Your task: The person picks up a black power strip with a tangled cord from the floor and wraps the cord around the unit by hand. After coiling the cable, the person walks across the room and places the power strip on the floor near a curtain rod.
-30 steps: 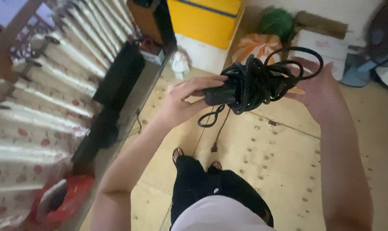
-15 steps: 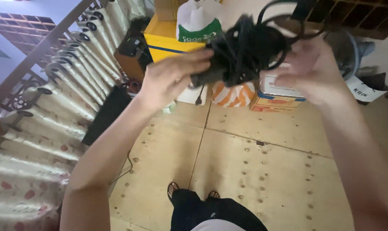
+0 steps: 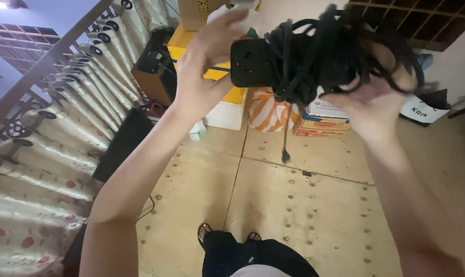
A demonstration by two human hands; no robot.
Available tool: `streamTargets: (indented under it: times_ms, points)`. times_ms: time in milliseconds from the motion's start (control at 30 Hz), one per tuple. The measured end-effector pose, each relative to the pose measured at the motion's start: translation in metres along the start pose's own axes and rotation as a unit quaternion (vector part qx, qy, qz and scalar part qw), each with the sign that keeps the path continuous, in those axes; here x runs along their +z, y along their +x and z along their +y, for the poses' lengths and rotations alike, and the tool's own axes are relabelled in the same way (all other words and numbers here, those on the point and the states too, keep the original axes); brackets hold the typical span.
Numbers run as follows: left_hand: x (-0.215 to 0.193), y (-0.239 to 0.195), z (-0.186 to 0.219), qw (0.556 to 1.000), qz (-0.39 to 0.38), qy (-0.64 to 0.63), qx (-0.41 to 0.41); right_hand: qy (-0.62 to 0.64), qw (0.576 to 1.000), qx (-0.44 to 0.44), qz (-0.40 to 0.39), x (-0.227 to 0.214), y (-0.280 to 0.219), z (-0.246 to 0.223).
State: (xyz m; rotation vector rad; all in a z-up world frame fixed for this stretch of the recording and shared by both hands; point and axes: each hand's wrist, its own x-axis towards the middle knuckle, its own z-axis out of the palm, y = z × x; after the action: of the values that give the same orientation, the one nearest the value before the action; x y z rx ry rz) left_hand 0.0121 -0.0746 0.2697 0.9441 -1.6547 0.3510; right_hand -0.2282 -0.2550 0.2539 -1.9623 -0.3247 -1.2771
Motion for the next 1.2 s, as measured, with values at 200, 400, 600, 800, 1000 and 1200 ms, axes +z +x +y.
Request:
streamTargets:
  times_ms: [200,400,600,800,1000,1200]
  points:
    - [-0.006,0.022,0.02,0.808,-0.131,-0.315,-0.48,-0.117,0.98,-0.156,-0.039,-0.008,-0.004,-0.008]
    - [0.017,-0.005,-0.002,0.68,-0.126,-0.407,-0.597,-0.313,0.898,-0.277,-0.139,-0.018,-0.018,-0.023]
    - [0.02,-0.04,-0.007,0.668,-0.135,-0.47,-0.561,-0.313,0.896,-0.279,-0.144,-0.034,-0.027,-0.015]
    - [0.036,-0.09,-0.001,0.766,-0.131,-0.493,-0.391,-0.263,0.939,0.219,-0.045,-0.043,-0.009,-0.018]
    - [0.034,-0.079,0.02,0.875,-0.117,-0.339,-0.327,-0.225,0.95,0.181,-0.119,-0.059,-0.021,-0.001]
    - [0.031,-0.081,0.013,0.987,-0.146,-0.034,-0.062,-0.058,0.889,0.445,-0.094,-0.036,-0.002,-0.018]
